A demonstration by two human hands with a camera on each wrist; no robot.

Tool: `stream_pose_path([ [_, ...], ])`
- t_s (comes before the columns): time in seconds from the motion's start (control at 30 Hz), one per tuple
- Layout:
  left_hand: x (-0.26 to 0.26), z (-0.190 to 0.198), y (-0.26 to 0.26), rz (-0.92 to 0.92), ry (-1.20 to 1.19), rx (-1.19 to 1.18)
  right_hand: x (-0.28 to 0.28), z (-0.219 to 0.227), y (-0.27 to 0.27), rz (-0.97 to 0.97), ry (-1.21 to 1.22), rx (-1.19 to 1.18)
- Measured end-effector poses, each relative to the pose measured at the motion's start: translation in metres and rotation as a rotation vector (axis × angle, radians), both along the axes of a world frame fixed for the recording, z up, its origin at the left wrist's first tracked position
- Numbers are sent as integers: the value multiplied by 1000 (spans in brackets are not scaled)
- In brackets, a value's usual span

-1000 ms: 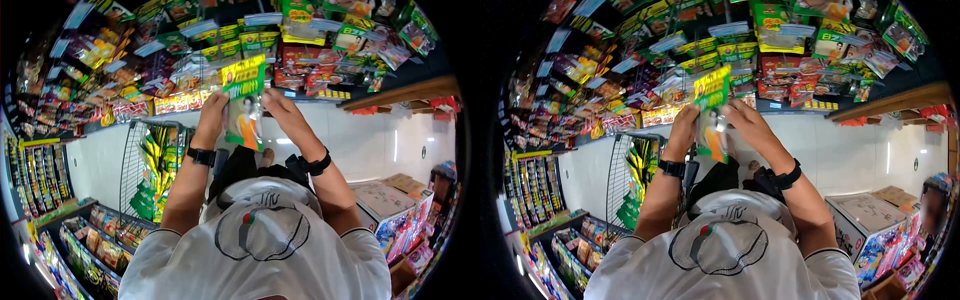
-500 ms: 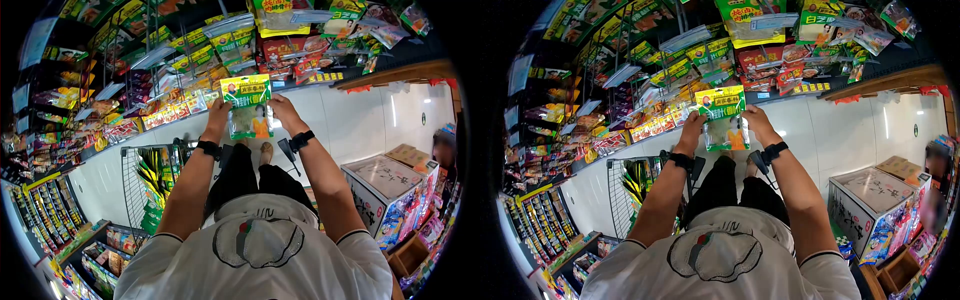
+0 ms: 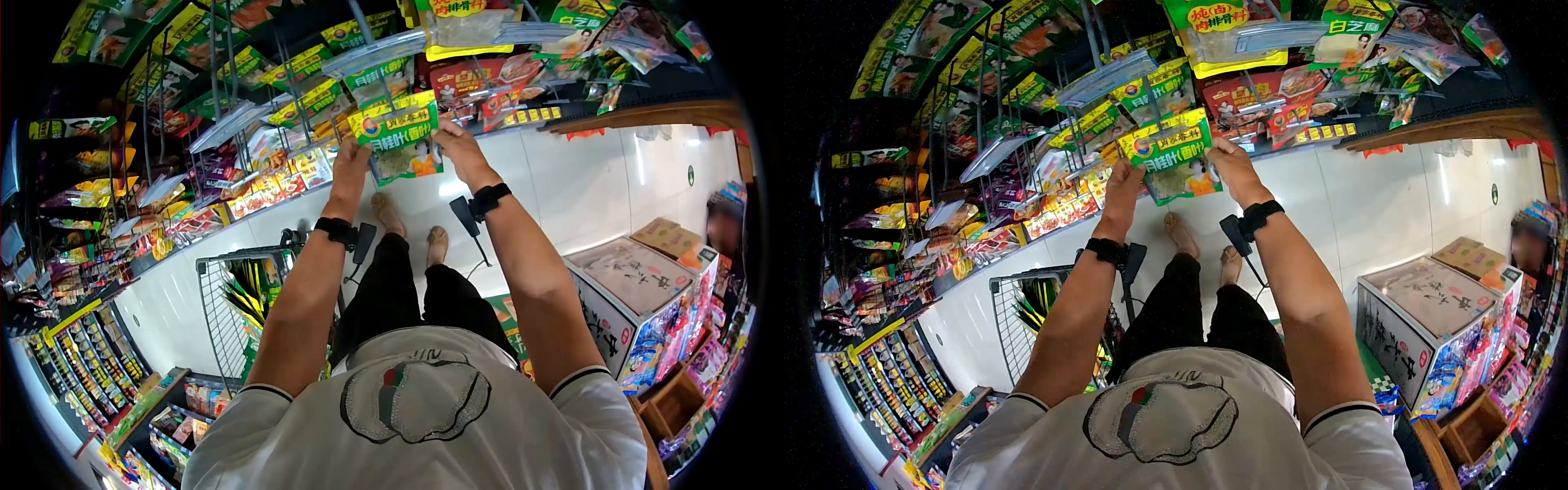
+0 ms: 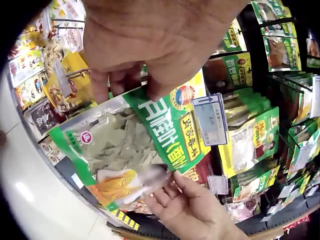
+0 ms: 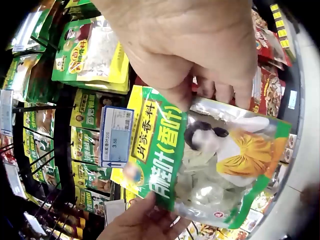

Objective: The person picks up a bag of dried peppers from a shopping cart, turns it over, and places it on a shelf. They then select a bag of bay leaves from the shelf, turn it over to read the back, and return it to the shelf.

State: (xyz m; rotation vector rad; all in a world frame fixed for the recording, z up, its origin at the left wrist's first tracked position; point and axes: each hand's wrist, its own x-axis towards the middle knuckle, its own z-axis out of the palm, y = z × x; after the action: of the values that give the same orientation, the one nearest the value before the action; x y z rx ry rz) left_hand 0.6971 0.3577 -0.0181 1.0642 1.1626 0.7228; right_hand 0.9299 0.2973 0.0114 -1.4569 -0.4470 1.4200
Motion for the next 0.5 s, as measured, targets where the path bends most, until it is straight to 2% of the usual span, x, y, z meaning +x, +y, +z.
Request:
stream_pose_path([
  [0.03, 2, 1, 2, 4, 0, 24, 3, -9, 1, 86, -17, 74],
  [0.13, 7, 5, 5, 27, -30, 59, 0, 6, 7, 0, -24, 37],
  [0.27, 6, -6, 13, 22, -51, 50, 3, -8, 11, 11, -47, 65],
  [0.37, 17, 8, 11, 98, 16, 34, 5, -23, 14, 6, -77, 53],
  [0.5, 9, -3, 17, 30, 69, -18, 1, -22, 17, -10, -80, 39],
])
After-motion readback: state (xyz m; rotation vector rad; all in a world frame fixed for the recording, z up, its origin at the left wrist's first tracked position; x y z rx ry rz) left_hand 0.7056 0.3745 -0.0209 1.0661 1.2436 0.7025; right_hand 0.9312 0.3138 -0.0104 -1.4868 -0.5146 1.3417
